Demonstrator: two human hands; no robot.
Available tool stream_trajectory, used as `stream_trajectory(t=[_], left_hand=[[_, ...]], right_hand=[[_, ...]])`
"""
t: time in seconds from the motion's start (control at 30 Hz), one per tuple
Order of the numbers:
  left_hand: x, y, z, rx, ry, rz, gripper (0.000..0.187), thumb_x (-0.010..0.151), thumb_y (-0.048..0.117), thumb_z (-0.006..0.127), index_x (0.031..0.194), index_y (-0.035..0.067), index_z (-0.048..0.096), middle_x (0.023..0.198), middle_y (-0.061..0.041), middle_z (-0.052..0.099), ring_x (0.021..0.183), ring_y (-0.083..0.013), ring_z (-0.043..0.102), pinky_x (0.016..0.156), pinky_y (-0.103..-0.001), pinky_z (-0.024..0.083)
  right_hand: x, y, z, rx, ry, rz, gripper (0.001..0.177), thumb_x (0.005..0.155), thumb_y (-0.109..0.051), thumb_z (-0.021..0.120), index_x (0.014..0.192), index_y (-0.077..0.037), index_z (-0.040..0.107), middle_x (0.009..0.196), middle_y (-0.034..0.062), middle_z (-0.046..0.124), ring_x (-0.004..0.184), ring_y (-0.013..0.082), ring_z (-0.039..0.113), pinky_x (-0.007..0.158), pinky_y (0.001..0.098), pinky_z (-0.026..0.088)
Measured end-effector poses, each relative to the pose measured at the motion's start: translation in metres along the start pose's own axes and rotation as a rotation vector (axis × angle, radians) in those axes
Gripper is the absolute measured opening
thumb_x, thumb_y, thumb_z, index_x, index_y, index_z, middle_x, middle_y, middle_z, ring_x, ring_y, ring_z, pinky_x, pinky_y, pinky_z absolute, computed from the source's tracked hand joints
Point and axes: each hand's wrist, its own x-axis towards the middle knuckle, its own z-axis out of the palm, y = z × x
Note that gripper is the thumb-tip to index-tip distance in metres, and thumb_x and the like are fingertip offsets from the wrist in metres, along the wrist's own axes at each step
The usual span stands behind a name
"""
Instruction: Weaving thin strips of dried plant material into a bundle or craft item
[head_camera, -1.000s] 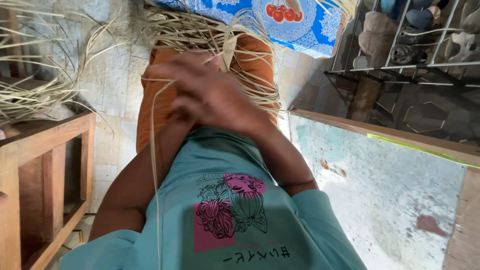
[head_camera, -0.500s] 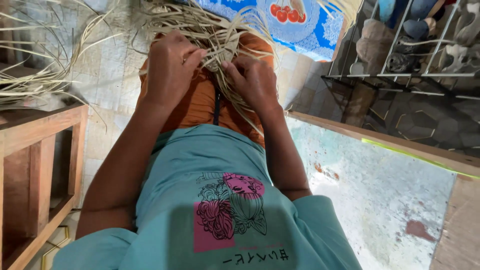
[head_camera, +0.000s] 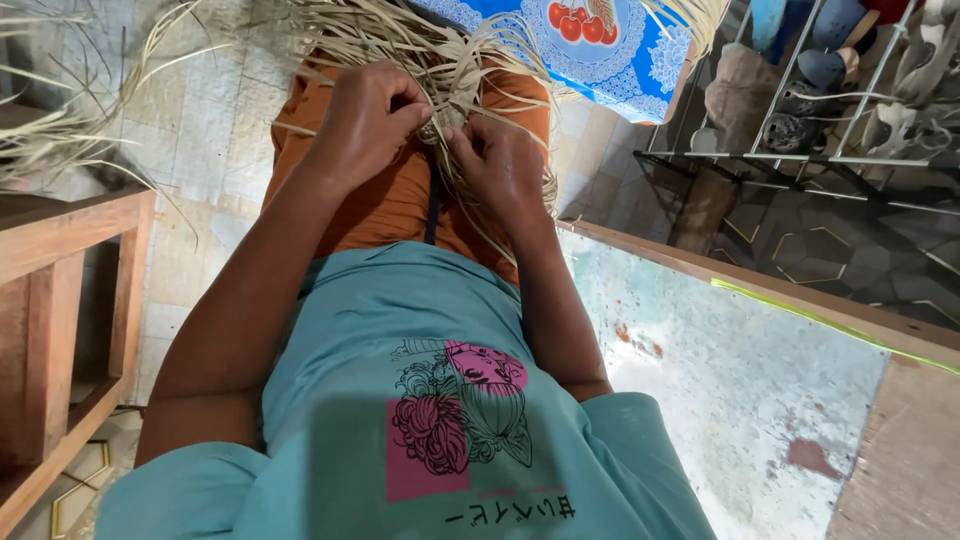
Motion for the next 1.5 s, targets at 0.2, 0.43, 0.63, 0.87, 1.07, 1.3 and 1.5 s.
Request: stream_trajectory(t=[0.2,0.43,0.63,0.87,1.07,1.3,1.5], left_hand=[[-0.006,-0.007,0.007,-0.09,-0.031,-0.205,0.011,0.086,0.01,0.064,0.085,-0.001,0.066,0.073,-0.013,0.062,0.047,-0.0174,0.055,0.046,-0.036,0.049],[-0.008,-0.015,0.013,-0.086,-0.026,-0.133,0.009,0.085,0.01,0.062,0.084,0.001,0.066,0.082,-0.011,0.06,0.073,-0.0247,0.057,0.061,-0.039,0.049],[-0.013,-0.009,0.008,-0.076,-0.019,-0.023,0.013,0.086,0.007,0.061,0.089,-0.005,0.065,0.083,-0.016,0.059,0.072,-0.0287,0.056,0.063,-0.041,0.051],[-0.018,0.0,0.005,-0.101,0.027,0.067,0.011,0.085,0.002,0.061,0.093,-0.005,0.066,0.08,-0.014,0.054,0.07,-0.025,0.052,0.059,-0.038,0.049],[-0.019,0.007,0.004,-0.208,0.055,0.078,0.014,0.085,0.001,0.061,0.097,-0.005,0.064,0.087,-0.016,0.06,0.079,-0.0244,0.059,0.067,-0.033,0.053],[-0.019,-0.005,0.01,-0.258,0.07,0.086,0.007,0.086,0.001,0.061,0.087,-0.005,0.065,0.077,-0.012,0.055,0.074,-0.0202,0.053,0.061,-0.032,0.047],[-0.02,-0.007,0.009,-0.222,0.074,0.018,0.009,0.087,0.003,0.061,0.092,-0.002,0.066,0.073,-0.009,0.051,0.069,-0.0173,0.05,0.058,-0.031,0.043]], right_hand=[[-0.001,0.001,0.005,-0.045,0.031,-0.032,0.042,0.082,-0.033,0.059,0.054,-0.013,0.036,0.047,-0.0012,0.039,0.046,0.0114,0.034,0.042,0.0336,0.021],[-0.004,-0.008,-0.007,-0.083,-0.026,-0.001,0.033,0.082,-0.036,0.055,0.059,-0.013,0.049,0.053,0.0012,0.05,0.05,0.0174,0.044,0.044,0.0359,0.027],[-0.004,-0.037,-0.05,-0.148,0.03,-0.243,0.016,0.084,-0.03,0.059,0.083,-0.016,0.064,0.074,-0.0021,0.062,0.057,0.0121,0.056,0.045,0.0272,0.038],[0.023,-0.046,-0.043,-0.168,-0.047,-0.598,0.013,0.088,-0.011,0.054,0.088,-0.01,0.067,0.07,0.0044,0.043,0.063,0.0223,0.042,0.048,0.0355,0.029],[0.036,-0.041,-0.037,-0.112,-0.24,-0.544,0.011,0.087,-0.012,0.057,0.094,-0.005,0.063,0.077,0.008,0.046,0.066,0.0255,0.045,0.052,0.0362,0.03],[0.037,-0.045,-0.038,0.059,-0.195,-0.444,0.012,0.081,-0.008,0.067,0.08,-0.011,0.056,0.079,0.004,0.046,0.064,0.0191,0.042,0.052,0.0332,0.031],[0.024,-0.048,-0.04,0.212,-0.12,-0.453,0.014,0.085,-0.014,0.063,0.073,-0.01,0.056,0.069,0.0006,0.041,0.063,0.0136,0.036,0.052,0.0282,0.028]])
